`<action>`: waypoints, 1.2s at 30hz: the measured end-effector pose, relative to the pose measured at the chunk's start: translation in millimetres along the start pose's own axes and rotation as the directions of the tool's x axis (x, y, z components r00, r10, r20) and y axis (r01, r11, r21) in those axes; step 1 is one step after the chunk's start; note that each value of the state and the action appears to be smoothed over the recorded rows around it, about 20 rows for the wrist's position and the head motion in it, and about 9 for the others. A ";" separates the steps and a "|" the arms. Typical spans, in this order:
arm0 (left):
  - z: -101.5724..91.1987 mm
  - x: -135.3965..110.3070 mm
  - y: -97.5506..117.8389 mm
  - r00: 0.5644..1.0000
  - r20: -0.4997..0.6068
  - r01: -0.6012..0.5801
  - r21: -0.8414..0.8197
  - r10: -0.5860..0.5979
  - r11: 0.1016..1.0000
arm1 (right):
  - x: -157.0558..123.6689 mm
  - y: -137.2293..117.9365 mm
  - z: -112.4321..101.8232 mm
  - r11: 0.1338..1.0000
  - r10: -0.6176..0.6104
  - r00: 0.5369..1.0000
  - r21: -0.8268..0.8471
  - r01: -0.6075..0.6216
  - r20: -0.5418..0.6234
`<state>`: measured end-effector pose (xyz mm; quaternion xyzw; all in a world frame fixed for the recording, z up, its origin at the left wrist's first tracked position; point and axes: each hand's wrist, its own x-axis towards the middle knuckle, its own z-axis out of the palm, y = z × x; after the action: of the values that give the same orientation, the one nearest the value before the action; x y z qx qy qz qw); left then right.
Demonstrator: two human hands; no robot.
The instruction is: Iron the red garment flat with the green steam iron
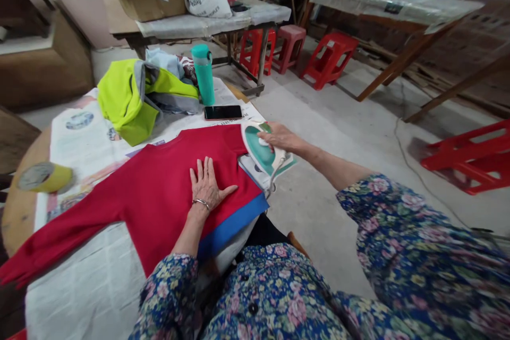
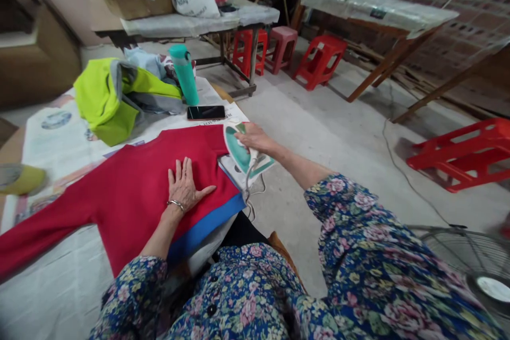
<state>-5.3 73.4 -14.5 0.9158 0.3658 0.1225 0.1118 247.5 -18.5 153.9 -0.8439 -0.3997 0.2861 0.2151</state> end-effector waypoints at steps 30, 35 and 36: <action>13.7 -15.5 15.5 1.000 -0.003 -0.004 0.008 0.004 1.000 | 71.8 -80.5 33.9 0.874 -0.342 0.887 -0.241 0.422 0.312; 14.6 -16.8 16.4 1.000 -0.014 -0.003 -0.012 0.003 1.000 | 92.1 -104.9 48.3 0.885 -0.376 0.890 -0.184 0.427 0.259; 14.4 -16.5 16.0 1.000 -0.014 -0.006 -0.015 0.005 1.000 | 96.1 -111.2 52.2 0.885 -0.381 0.890 -0.178 0.430 0.251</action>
<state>-2.2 48.9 -25.8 0.9150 0.3632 0.1321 0.1158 201.6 130.5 151.0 -0.7252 -0.6186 0.2736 0.1285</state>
